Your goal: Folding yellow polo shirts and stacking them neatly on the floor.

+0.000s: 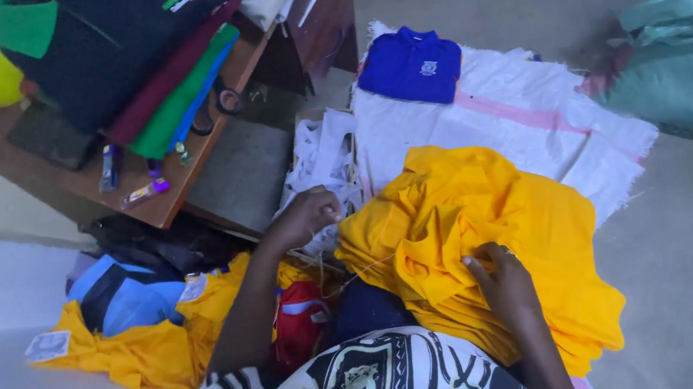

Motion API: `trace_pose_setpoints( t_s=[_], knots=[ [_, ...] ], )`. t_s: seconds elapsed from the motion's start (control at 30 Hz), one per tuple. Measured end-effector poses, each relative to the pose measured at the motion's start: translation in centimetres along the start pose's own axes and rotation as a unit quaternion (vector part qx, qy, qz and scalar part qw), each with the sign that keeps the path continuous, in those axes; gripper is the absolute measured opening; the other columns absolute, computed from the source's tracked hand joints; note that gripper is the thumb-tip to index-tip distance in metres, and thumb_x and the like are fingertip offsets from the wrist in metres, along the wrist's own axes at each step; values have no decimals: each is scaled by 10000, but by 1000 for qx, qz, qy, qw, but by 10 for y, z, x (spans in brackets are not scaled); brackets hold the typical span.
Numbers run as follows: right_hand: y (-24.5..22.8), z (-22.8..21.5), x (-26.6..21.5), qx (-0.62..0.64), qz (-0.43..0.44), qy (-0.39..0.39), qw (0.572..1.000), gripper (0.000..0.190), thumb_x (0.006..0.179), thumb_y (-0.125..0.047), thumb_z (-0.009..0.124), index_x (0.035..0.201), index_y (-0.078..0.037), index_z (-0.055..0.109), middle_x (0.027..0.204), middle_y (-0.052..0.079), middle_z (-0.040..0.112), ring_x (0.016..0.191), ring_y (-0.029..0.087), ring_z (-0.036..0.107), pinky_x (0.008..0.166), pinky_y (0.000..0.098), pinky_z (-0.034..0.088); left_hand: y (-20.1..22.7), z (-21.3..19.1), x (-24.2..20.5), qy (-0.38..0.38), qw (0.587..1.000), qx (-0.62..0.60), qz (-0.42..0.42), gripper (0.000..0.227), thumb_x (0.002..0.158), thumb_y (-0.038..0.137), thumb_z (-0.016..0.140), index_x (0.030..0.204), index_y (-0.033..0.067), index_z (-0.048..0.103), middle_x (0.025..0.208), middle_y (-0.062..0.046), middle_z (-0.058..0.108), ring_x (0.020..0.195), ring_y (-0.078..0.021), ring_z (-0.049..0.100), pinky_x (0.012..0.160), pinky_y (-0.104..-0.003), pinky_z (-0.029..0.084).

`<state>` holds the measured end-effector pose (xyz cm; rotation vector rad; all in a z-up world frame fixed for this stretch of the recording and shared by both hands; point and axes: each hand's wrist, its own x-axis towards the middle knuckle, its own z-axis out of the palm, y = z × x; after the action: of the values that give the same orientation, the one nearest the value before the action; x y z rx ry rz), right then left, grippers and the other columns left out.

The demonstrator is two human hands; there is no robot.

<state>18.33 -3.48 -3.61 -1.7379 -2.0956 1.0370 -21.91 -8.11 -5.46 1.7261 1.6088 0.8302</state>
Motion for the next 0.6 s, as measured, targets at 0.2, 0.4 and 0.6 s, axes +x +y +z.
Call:
trace_pose_setpoints(
  t_s=[0.2, 0.4, 0.6],
  knots=[
    [-23, -12, -6, -20, 40, -15, 999, 387, 970, -341, 716, 1202, -32, 726, 1151, 147, 764, 934, 307, 732, 831, 395, 568, -268, 92, 60, -60, 950, -194, -237, 128, 865, 66, 707, 928, -23, 774, 807, -62, 722, 622, -158, 617, 619, -309, 546],
    [-34, -15, -7, -60, 59, -37, 996, 363, 1005, -328, 681, 1228, -44, 721, 1202, 148, 759, 1000, 325, 739, 891, 409, 568, -284, 76, 37, 44, 848, 231, -474, 436, 943, 352, 710, 1156, -28, 732, 1114, -167, 762, 931, -297, 736, 826, -386, 604],
    [-8, 0, -1, -61, -32, 5, 998, 344, 970, -291, 713, 1185, -22, 719, 1158, 155, 756, 922, 338, 727, 847, 424, 569, -317, 16, 35, 396, 728, -149, -539, 220, 842, 89, 793, 1003, -55, 754, 922, -163, 772, 672, -254, 713, 551, -360, 586]
  ],
)
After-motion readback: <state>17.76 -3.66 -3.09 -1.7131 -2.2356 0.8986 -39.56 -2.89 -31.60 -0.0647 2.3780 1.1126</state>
